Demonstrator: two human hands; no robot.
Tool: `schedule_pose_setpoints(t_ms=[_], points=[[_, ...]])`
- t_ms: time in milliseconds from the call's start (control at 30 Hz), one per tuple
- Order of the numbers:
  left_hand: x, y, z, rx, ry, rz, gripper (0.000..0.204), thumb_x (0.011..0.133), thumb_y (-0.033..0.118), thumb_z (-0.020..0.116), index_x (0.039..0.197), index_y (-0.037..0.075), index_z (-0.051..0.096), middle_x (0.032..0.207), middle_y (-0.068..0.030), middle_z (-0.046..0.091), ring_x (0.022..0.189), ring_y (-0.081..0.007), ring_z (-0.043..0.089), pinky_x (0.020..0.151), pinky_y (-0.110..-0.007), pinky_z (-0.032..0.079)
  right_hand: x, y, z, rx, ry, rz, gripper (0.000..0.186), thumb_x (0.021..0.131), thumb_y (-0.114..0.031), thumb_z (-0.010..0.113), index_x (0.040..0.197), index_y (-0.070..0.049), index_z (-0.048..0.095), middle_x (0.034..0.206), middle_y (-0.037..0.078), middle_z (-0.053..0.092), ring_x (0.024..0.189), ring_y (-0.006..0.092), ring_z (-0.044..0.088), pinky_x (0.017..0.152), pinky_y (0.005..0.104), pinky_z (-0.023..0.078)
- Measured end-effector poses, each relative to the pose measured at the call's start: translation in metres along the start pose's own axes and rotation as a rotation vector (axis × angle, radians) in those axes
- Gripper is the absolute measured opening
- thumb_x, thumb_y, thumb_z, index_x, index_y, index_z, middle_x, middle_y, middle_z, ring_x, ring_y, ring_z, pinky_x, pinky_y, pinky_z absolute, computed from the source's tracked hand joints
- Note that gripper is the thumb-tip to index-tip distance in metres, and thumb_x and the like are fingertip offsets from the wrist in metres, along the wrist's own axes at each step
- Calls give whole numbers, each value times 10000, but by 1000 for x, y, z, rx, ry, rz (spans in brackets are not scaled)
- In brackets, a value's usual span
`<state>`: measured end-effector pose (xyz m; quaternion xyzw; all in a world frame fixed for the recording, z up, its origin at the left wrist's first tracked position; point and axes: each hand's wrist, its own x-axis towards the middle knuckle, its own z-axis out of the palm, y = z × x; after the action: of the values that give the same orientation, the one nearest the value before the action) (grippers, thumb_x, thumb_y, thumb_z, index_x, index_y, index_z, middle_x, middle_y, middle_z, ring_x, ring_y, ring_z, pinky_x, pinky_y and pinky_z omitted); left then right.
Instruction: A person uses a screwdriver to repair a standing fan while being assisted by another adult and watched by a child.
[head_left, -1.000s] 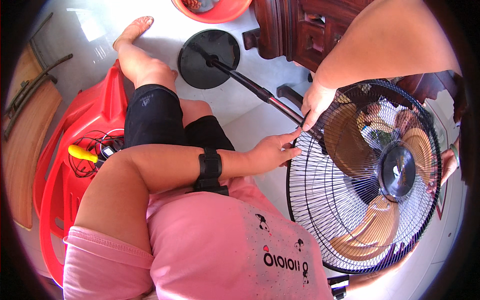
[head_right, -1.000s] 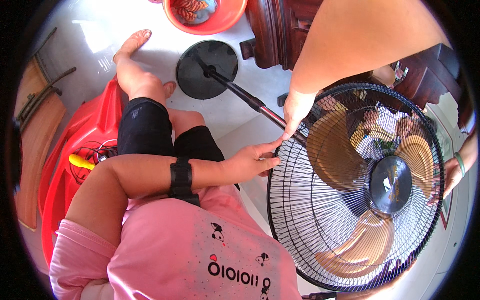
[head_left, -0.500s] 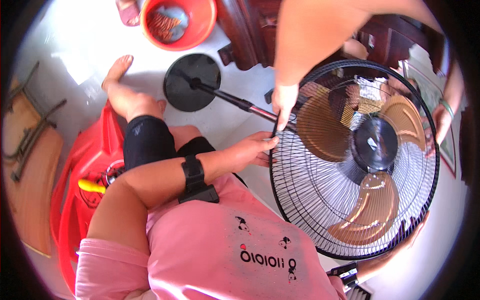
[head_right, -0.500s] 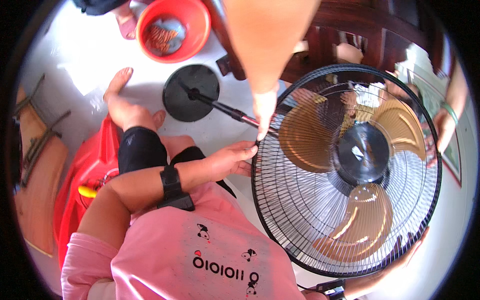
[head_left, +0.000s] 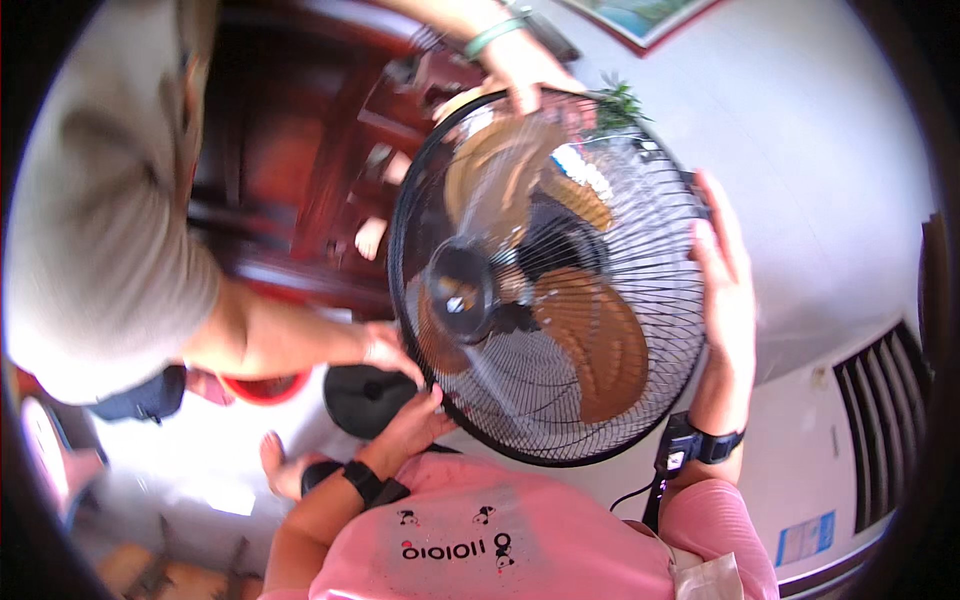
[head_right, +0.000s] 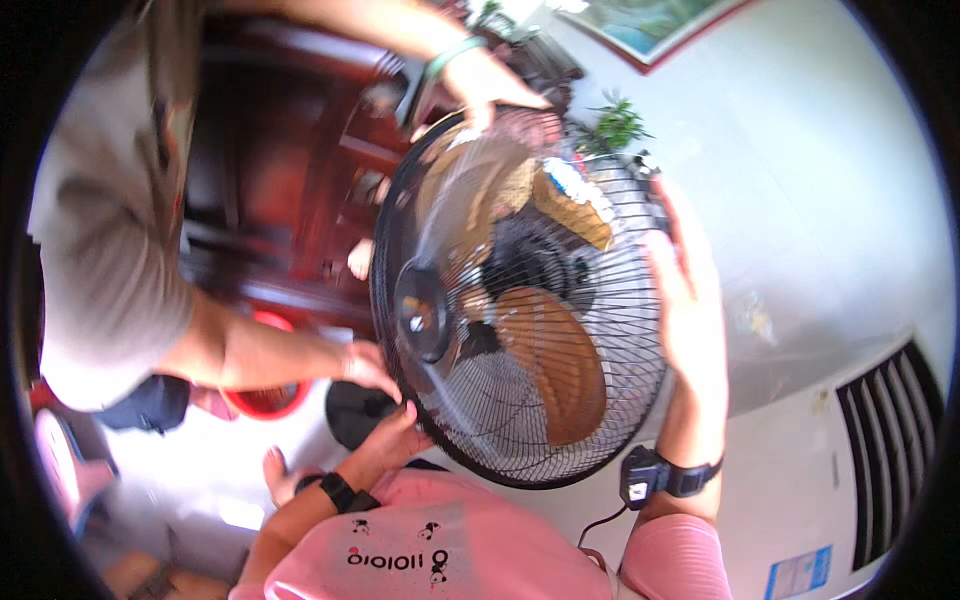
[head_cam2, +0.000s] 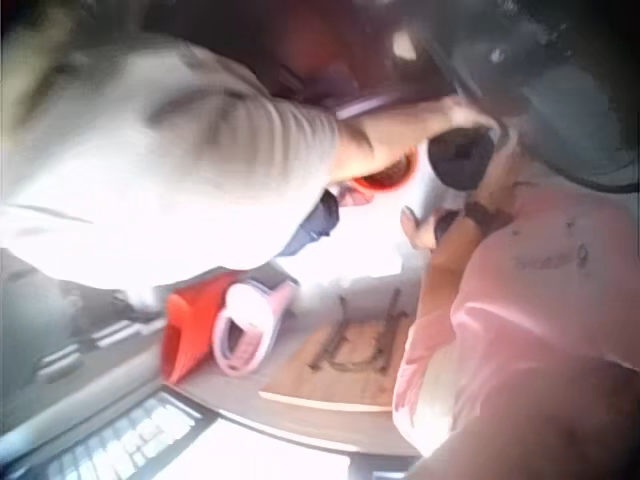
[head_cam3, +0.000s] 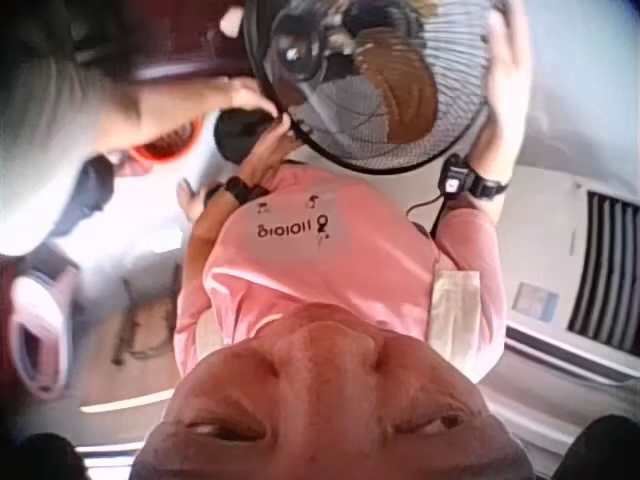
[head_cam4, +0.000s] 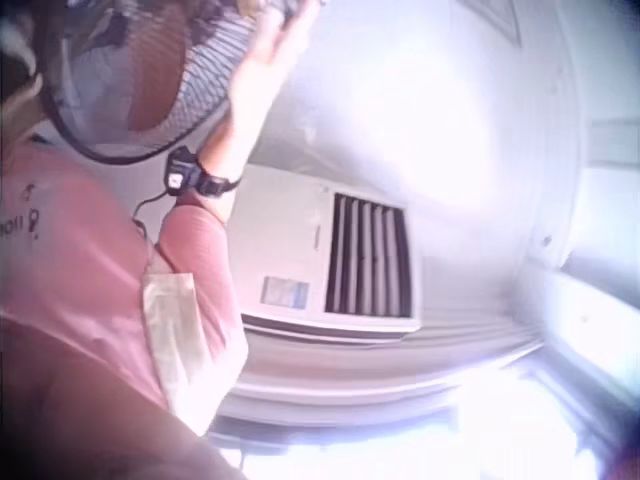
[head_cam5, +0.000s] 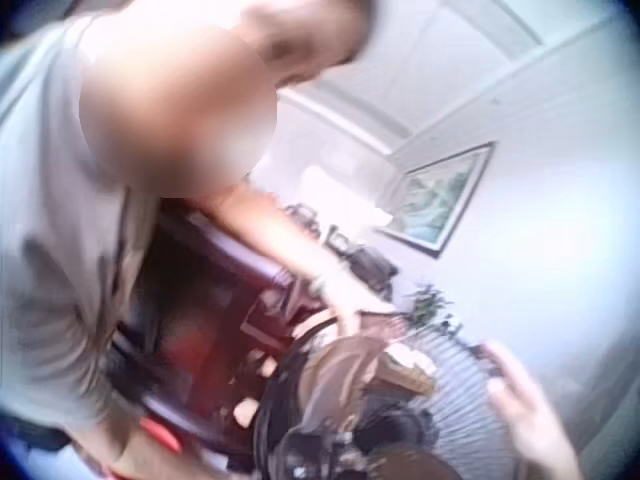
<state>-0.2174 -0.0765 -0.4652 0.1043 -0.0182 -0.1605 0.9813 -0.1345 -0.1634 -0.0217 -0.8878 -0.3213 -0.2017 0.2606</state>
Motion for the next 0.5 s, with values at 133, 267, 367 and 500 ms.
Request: schedule_pose_setpoints(t_ms=[133,267,367,500], points=[[-3,17,-3,16,-10,-153,726,907,507,665,1460,100,429,1485,-91,472,1382,-285,422,1169,-500,292,-3,9,-1,-54,5,-74,509,1003,-195,562,1479,-54,447,1476,180,489,1359,335,422,1158,419,302],[-3,32,5,-11,21,-251,641,934,451,652,1422,80,464,1458,-128,490,1368,-332,424,1167,-518,284,-4,14,-4,-85,2,-117,515,1016,-202,557,1498,-69,433,1484,160,486,1295,298,456,1140,403,322],[-7,47,2,12,70,-307,598,957,419,634,1411,68,464,1465,-154,463,1372,-364,412,1168,-531,285,-4,9,-5,-47,5,-82,517,998,-216,567,1470,-47,441,1475,199,483,1357,376,416,1144,450,319],[-17,82,28,264,279,-480,605,978,438,620,1388,31,438,1469,-193,436,1376,-387,409,1117,-515,390,-3,11,-1,-49,29,-107,522,989,-218,577,1465,-52,447,1447,206,504,1257,380,480,1111,452,349]])
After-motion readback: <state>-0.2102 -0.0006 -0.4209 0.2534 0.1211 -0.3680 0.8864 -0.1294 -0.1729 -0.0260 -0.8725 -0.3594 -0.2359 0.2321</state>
